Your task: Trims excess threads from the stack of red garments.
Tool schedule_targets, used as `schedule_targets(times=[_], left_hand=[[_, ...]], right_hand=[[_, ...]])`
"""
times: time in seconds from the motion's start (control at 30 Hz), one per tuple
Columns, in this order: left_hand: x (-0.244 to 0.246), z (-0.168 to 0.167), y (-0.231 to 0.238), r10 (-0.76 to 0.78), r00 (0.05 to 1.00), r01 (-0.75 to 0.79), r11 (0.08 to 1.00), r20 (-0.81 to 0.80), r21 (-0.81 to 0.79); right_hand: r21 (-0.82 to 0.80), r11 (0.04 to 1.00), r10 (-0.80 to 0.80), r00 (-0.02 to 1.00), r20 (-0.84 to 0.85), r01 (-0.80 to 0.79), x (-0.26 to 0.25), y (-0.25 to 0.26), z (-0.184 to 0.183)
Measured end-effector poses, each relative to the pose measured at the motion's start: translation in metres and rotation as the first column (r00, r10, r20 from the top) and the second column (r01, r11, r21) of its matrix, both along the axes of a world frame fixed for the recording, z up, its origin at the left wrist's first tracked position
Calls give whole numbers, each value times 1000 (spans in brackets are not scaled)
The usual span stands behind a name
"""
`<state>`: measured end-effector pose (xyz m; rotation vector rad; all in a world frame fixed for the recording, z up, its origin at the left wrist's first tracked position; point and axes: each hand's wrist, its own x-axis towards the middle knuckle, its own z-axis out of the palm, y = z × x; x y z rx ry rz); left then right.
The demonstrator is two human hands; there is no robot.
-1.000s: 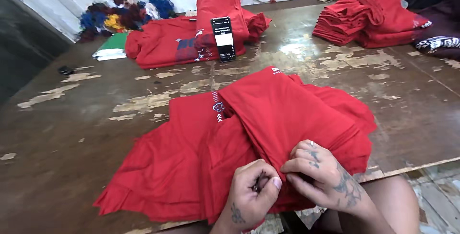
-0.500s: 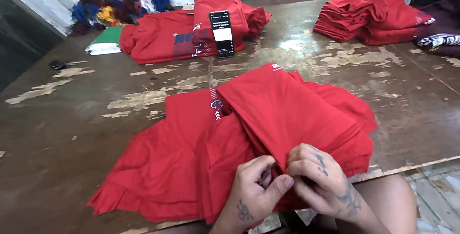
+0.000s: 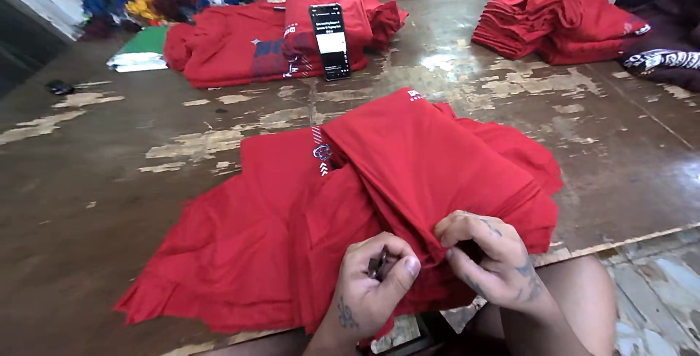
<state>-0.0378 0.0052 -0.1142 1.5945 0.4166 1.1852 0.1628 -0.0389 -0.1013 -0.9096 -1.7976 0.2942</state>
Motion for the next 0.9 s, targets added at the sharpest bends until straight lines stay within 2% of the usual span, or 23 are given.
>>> schedule_targets(times=[0.13, 0.23, 0.3, 0.4, 0.53, 0.6, 0.67, 0.77, 0.83, 0.9], left_hand=[[5, 3, -4, 108, 994, -108, 993, -4, -42], [11, 4, -7, 194, 976, -186, 978, -99, 92], [12, 3, -6, 206, 968, -179, 967, -141, 183], [8, 3, -4, 135, 977, -101, 976, -167, 193], [-5, 3, -3, -128, 979, 146, 984, -160, 106], [-7, 1, -4, -202, 967, 216, 973, -152, 82], [-5, 1, -5, -142, 981, 150, 987, -136, 55], [5, 2, -9, 86, 981, -69, 992, -176, 101], [9, 3, -10, 135, 969, -100, 980, -205, 175], [7, 5, -7, 93, 973, -60, 985, -212, 160]], right_hand=[[-26, 999, 28, 999, -37, -29, 1, 0, 0], [-36, 998, 56, 998, -33, -57, 1, 0, 0], [-23, 996, 85, 996, -11, -86, 2, 0, 0], [-12, 996, 91, 996, 15, -91, 2, 0, 2], [-6, 997, 71, 997, -14, -71, 1, -1, 0], [0, 998, 65, 998, -22, -65, 1, -2, -1], [6, 997, 77, 997, -22, -77, 1, -2, -2], [32, 995, 95, 995, 6, -95, 1, -1, -2], [46, 994, 94, 995, 22, -94, 1, -1, -2], [46, 994, 98, 995, 34, -100, 2, -1, -3]])
